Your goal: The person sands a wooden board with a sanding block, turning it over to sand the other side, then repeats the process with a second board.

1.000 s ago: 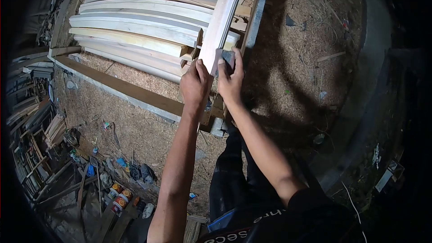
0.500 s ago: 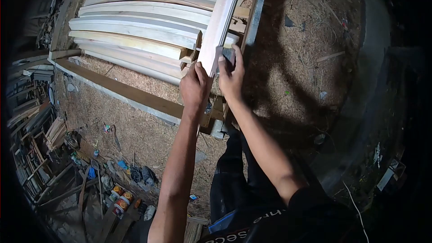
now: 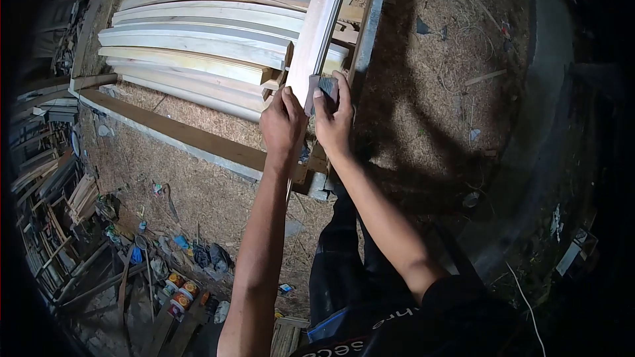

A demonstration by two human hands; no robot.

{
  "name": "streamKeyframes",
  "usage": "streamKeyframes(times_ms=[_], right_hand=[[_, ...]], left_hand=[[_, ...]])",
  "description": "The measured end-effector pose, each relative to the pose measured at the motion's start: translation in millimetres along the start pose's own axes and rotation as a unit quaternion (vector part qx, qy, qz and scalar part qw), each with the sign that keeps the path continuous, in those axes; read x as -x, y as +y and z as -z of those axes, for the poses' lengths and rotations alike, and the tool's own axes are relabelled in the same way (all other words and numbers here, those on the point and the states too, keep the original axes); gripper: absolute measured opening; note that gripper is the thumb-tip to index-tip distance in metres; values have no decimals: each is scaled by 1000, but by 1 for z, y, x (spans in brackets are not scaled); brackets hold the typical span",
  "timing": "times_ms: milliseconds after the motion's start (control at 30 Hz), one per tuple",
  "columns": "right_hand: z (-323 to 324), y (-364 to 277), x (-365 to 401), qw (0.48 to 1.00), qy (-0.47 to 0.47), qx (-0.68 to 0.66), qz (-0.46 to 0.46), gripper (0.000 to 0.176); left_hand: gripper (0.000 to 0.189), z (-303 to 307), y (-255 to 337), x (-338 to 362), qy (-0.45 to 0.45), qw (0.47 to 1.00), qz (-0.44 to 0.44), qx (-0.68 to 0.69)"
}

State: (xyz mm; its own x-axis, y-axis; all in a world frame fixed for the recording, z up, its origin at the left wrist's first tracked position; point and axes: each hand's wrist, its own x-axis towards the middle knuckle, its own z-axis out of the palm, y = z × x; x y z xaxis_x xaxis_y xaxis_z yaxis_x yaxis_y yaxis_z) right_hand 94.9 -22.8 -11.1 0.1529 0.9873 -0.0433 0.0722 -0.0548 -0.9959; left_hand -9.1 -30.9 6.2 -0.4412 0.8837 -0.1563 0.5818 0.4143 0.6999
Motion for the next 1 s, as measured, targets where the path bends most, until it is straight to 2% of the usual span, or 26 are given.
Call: streamKeyframes(times_ms=[67,200,333,400,533,600,733,800,867,900,1000], right_hand=[[-3,4,-9,1000,15,-1,13,50],[-7,8,-50,997,41,-38,58,51],[-6,6,-58,997,34,-62,25,52],[-5,1,-42,997,26,-70,9,58],[-1,0,-12,1000,25,-10,-1,57],[-4,1,-23,999,27,-36,-14,57],[-11,3,-71,995,69,-72,26,54],[-12,-2,-80,994,68,-83,-1,53],[-5,-9,-67,997,26,-75,-10,55],[-9,6,-57,997,46,-38,47,56],[-4,3,-16,998,36,13,52,56]], left_hand=[[47,-5,-10,0,32,999,-38,20],[47,-3,-6,1,14,1000,-22,12],[46,-6,-15,0,25,999,-32,-8],[46,-5,-13,-2,22,999,-40,-2],[45,1,-8,-2,10,999,-15,44],[44,1,-9,0,10,998,-10,56],[49,-1,-12,0,1,999,-7,51],[50,-3,-13,-1,12,999,-16,43],[49,-2,-11,1,5,999,-6,46],[49,-1,-8,0,0,999,2,47],[48,2,-4,2,1,999,11,51]])
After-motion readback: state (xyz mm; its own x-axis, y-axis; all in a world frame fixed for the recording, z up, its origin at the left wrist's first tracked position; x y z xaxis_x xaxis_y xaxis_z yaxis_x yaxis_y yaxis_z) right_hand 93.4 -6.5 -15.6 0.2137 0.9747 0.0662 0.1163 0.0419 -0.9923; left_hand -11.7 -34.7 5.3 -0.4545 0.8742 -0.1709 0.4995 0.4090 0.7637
